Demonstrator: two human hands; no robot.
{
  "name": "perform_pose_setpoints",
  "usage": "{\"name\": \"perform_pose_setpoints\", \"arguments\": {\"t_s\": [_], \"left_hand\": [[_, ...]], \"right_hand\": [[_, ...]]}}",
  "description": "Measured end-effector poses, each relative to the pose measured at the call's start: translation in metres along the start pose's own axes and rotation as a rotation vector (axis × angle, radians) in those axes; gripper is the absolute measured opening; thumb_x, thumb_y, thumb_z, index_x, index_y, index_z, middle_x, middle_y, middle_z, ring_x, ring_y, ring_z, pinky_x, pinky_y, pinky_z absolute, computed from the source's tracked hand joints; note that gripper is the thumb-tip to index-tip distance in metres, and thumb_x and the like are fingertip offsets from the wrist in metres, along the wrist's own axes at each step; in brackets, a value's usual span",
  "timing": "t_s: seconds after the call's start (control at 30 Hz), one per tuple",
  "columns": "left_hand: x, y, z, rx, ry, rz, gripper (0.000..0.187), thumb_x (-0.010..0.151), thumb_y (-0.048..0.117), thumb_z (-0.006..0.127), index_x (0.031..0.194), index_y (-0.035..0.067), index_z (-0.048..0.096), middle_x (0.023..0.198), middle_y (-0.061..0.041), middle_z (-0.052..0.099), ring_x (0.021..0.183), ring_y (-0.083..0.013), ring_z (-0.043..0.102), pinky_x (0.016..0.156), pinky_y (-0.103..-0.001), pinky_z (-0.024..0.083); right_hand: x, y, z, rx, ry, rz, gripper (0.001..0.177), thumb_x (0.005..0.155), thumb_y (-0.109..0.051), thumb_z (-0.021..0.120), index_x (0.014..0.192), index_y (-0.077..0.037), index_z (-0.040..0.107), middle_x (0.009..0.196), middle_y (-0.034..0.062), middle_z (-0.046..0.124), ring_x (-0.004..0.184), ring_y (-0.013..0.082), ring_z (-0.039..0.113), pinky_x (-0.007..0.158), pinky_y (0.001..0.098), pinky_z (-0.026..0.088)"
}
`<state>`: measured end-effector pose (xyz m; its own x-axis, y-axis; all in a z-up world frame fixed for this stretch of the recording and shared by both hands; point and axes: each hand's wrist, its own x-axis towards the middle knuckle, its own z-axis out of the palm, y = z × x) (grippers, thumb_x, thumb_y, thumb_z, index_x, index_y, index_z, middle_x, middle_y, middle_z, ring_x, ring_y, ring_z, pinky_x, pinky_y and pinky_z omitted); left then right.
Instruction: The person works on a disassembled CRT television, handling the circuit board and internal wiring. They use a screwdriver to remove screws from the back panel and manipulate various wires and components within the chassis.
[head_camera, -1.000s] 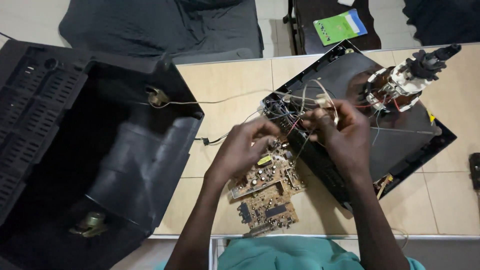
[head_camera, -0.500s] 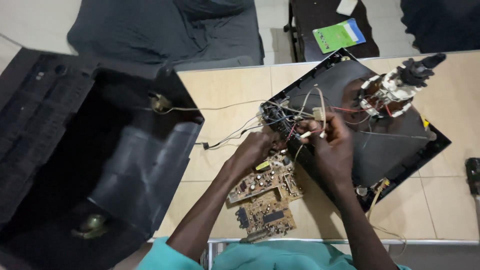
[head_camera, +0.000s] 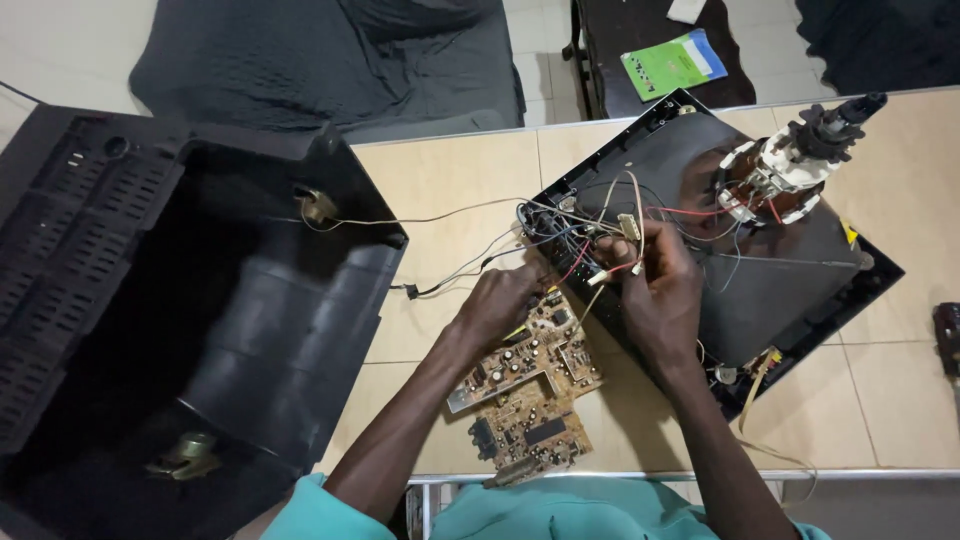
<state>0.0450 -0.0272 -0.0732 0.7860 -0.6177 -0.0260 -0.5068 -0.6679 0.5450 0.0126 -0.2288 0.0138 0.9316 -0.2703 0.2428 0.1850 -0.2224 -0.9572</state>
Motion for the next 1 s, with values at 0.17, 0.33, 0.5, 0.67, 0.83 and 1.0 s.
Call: {"name": "perform_pose_setpoints", "arguments": {"t_s": [0.17, 0.33, 0.5, 0.67, 0.83, 1.0], "left_hand": [[0.008, -0.001, -0.003, 0.01, 0.021, 0.046, 0.016, 0.088, 0.004, 0.057, 0.104, 0.003, 0.062, 0.077, -0.022, 0.072, 0.077, -0.0487, 0.073, 0.07, -0.058, 0.06], [0.014, -0.006, 0.007, -0.042, 0.001, 0.085, 0.026, 0.088, 0.001, 0.054, 0.113, 0.002, 0.06, 0.078, -0.024, 0.071, 0.079, -0.0508, 0.072, 0.069, -0.06, 0.059], [0.014, 0.027, -0.035, -0.278, -0.04, 0.073, 0.022, 0.09, 0.011, 0.06, 0.098, -0.007, 0.071, 0.081, -0.034, 0.07, 0.082, -0.0592, 0.067, 0.077, -0.065, 0.055], [0.014, 0.012, -0.022, -0.265, -0.057, 0.041, 0.015, 0.09, 0.012, 0.063, 0.095, 0.004, 0.075, 0.083, -0.025, 0.074, 0.085, -0.0524, 0.071, 0.077, -0.059, 0.058], [0.006, 0.009, -0.007, -0.014, -0.021, 0.074, 0.018, 0.09, 0.001, 0.056, 0.102, 0.001, 0.069, 0.078, -0.024, 0.072, 0.078, -0.0485, 0.073, 0.071, -0.059, 0.06], [0.01, 0.002, 0.015, -0.218, 0.13, -0.013, 0.012, 0.096, 0.013, 0.055, 0.103, 0.011, 0.065, 0.08, -0.012, 0.074, 0.077, -0.0387, 0.076, 0.065, -0.048, 0.064]], "right_hand": [[-0.002, -0.003, 0.0, -0.023, -0.005, -0.034, 0.016, 0.105, -0.004, 0.06, 0.118, 0.006, 0.061, 0.095, 0.0247, 0.074, 0.083, 0.029, 0.075, 0.068, 0.0384, 0.065], [-0.004, -0.011, 0.002, -0.069, -0.007, -0.064, 0.015, 0.105, -0.003, 0.059, 0.118, 0.004, 0.063, 0.092, 0.0248, 0.073, 0.077, 0.0297, 0.074, 0.065, 0.0403, 0.065], [-0.005, -0.016, 0.003, -0.068, -0.02, -0.072, 0.013, 0.105, -0.001, 0.058, 0.116, 0.006, 0.062, 0.093, 0.0277, 0.073, 0.077, 0.031, 0.073, 0.066, 0.0435, 0.064], [-0.004, -0.013, 0.003, -0.044, -0.01, -0.063, 0.013, 0.104, -0.001, 0.059, 0.115, 0.005, 0.062, 0.095, 0.0266, 0.074, 0.08, 0.0302, 0.074, 0.068, 0.0423, 0.065], [-0.004, -0.015, 0.004, -0.077, -0.009, -0.075, 0.011, 0.105, 0.0, 0.058, 0.114, 0.005, 0.063, 0.09, 0.0244, 0.074, 0.07, 0.0269, 0.071, 0.064, 0.0421, 0.063], [-0.005, -0.013, 0.004, -0.074, -0.001, -0.054, 0.013, 0.105, -0.002, 0.059, 0.114, 0.005, 0.064, 0.089, 0.0233, 0.074, 0.072, 0.0276, 0.073, 0.064, 0.0405, 0.064]]}}
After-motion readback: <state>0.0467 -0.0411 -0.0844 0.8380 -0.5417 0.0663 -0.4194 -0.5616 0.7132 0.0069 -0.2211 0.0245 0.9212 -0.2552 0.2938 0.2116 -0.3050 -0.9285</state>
